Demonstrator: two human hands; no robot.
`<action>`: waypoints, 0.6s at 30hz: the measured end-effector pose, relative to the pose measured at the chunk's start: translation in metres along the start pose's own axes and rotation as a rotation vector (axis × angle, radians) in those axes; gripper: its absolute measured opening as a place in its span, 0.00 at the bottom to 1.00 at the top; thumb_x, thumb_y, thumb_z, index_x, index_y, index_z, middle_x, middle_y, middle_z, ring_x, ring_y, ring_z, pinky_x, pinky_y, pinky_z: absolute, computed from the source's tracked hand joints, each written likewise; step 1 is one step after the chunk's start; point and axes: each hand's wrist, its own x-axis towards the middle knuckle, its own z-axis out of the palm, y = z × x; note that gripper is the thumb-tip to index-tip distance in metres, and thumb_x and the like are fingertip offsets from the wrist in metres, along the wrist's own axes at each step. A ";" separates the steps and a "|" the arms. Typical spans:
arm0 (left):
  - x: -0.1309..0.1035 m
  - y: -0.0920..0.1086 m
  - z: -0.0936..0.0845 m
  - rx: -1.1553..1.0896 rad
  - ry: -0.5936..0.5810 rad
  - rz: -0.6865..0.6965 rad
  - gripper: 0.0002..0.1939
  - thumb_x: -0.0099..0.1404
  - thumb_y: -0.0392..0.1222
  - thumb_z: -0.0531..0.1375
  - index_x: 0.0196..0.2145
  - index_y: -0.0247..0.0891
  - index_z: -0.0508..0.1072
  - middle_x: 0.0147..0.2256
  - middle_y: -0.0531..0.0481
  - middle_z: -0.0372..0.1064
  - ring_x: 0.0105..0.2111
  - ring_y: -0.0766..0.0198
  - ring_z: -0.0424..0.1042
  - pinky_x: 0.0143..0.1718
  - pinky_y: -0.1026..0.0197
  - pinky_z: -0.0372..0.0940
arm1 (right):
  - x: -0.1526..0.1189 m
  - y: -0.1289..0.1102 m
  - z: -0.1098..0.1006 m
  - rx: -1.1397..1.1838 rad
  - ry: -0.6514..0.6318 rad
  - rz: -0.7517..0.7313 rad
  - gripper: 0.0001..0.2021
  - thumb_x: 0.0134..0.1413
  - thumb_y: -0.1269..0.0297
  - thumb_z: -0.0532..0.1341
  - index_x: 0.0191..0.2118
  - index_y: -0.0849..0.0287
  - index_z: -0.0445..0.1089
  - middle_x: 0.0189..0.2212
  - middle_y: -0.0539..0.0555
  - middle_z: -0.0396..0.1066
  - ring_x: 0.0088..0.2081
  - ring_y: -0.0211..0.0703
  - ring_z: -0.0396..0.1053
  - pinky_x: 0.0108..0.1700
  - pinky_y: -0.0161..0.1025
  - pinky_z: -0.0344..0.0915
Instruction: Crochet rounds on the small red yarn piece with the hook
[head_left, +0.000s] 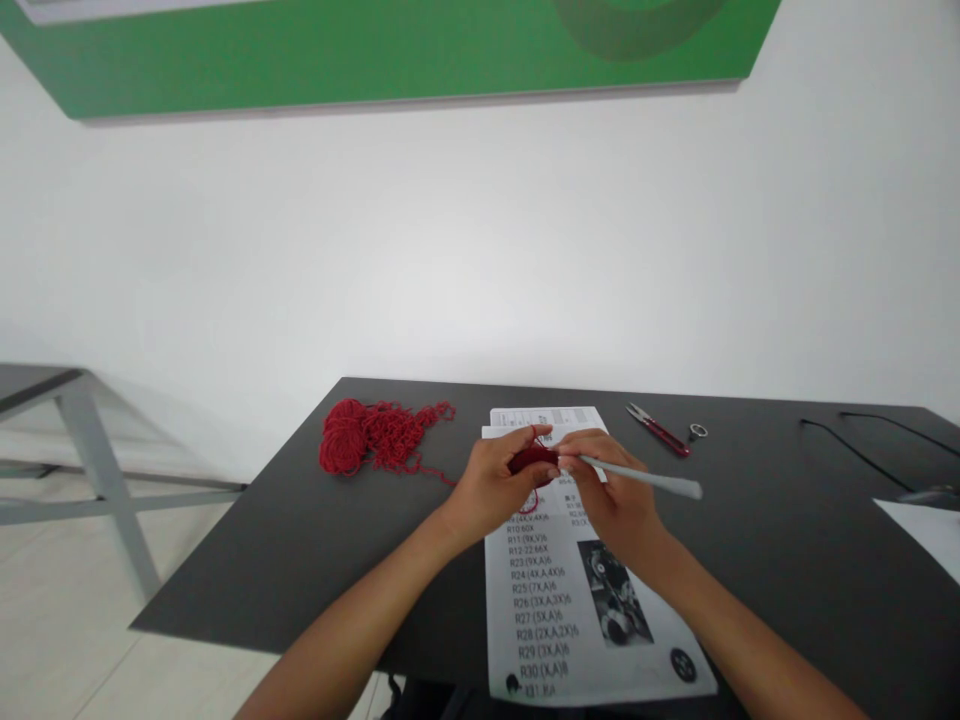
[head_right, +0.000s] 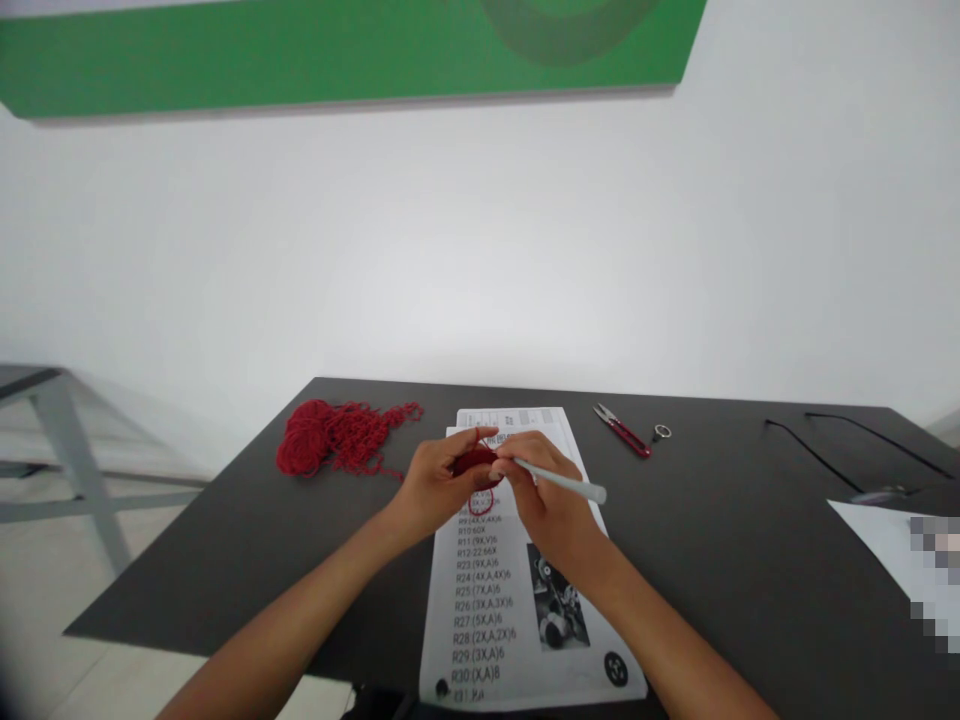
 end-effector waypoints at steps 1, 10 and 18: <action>0.000 -0.001 0.001 -0.001 0.000 -0.001 0.23 0.59 0.42 0.70 0.52 0.37 0.79 0.32 0.50 0.80 0.29 0.62 0.74 0.32 0.63 0.69 | 0.000 -0.001 0.000 -0.011 -0.014 -0.035 0.04 0.67 0.64 0.59 0.43 0.51 0.72 0.38 0.53 0.76 0.41 0.47 0.75 0.44 0.44 0.73; -0.002 -0.011 0.004 0.054 -0.008 0.115 0.16 0.64 0.35 0.63 0.50 0.38 0.78 0.39 0.45 0.80 0.35 0.59 0.77 0.38 0.60 0.70 | -0.001 0.005 0.002 -0.138 -0.147 -0.135 0.08 0.66 0.66 0.60 0.46 0.49 0.76 0.43 0.55 0.76 0.44 0.50 0.75 0.47 0.49 0.73; 0.002 -0.013 0.009 -0.185 0.093 0.006 0.05 0.63 0.36 0.61 0.36 0.36 0.78 0.29 0.50 0.75 0.28 0.64 0.71 0.30 0.64 0.65 | 0.001 0.009 0.005 -0.027 -0.151 -0.047 0.23 0.61 0.50 0.65 0.60 0.47 0.70 0.53 0.59 0.72 0.53 0.54 0.73 0.53 0.51 0.73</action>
